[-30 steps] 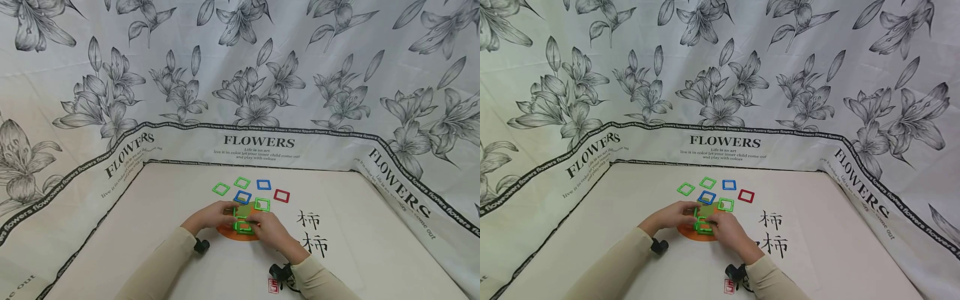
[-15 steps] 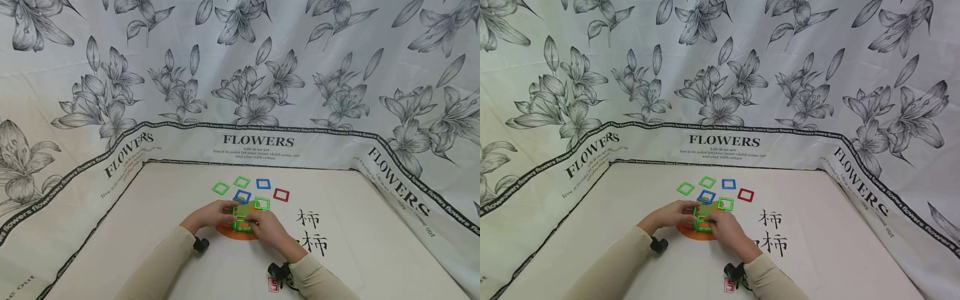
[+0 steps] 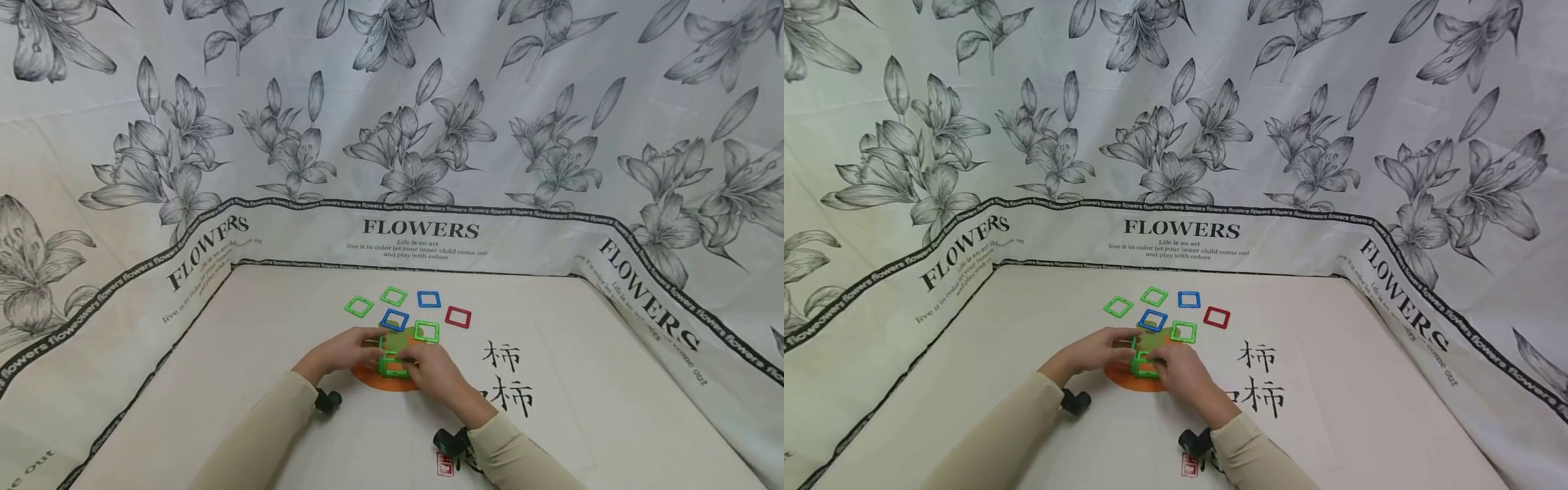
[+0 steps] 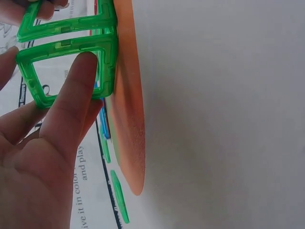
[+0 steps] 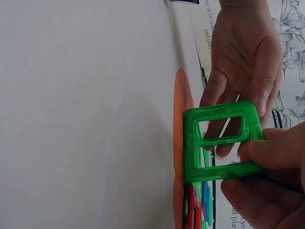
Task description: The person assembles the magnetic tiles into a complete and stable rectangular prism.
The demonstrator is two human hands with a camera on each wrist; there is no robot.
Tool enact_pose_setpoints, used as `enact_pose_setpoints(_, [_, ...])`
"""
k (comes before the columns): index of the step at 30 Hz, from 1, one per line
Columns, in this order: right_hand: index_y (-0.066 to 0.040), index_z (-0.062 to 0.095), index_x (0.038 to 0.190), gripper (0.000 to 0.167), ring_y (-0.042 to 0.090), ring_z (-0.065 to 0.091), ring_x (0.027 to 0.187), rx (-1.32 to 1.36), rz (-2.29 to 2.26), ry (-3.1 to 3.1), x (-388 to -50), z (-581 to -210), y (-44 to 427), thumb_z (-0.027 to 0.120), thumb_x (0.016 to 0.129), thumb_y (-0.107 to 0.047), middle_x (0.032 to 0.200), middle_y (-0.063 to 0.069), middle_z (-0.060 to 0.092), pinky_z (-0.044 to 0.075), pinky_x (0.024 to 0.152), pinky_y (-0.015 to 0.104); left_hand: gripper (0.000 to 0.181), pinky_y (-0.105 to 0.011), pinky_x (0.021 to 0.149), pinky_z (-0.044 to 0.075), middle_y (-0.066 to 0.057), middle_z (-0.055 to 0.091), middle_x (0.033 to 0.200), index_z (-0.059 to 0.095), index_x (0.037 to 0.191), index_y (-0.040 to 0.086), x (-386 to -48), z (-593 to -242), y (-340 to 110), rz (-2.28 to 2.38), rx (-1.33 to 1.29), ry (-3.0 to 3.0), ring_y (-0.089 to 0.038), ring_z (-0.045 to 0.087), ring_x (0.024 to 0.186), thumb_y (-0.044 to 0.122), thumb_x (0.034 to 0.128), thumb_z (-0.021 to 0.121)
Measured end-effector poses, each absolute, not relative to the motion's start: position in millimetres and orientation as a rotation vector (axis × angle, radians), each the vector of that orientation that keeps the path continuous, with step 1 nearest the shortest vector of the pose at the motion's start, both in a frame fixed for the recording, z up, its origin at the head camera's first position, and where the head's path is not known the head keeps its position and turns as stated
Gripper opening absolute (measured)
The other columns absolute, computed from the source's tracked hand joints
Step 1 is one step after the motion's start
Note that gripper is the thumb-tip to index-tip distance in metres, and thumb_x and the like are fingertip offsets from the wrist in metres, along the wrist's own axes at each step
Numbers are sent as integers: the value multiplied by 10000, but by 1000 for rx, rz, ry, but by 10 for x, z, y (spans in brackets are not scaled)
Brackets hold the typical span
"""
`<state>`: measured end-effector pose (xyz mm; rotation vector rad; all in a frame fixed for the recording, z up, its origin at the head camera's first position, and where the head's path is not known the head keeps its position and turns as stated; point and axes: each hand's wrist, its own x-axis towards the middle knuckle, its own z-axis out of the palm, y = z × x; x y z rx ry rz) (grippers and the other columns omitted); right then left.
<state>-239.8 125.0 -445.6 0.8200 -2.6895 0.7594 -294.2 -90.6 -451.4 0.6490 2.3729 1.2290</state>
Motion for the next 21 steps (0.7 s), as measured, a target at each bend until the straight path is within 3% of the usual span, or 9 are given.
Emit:
enact_pose_setpoints(7, [-106,767,987,132,103,652,827,804,774,-2693,-2398,-4464,1241,681,887,-110,931,-27,745,553,713,249,464,-493,1089,404,-58,500,1449,468,1445,189,-2934,-4541,-906,1228,619,2416,-265,495,1316,309,998,503])
enact_pose_setpoints(21, [-102,765,1001,141,119,675,860,818,779,-2669,-2415,-4492,1211,683,887,-96,939,-25,747,569,746,268,450,-478,1063,435,-78,495,1453,479,1438,183,-2973,-4610,-895,1276,608,2404,-267,503,1309,291,1002,510])
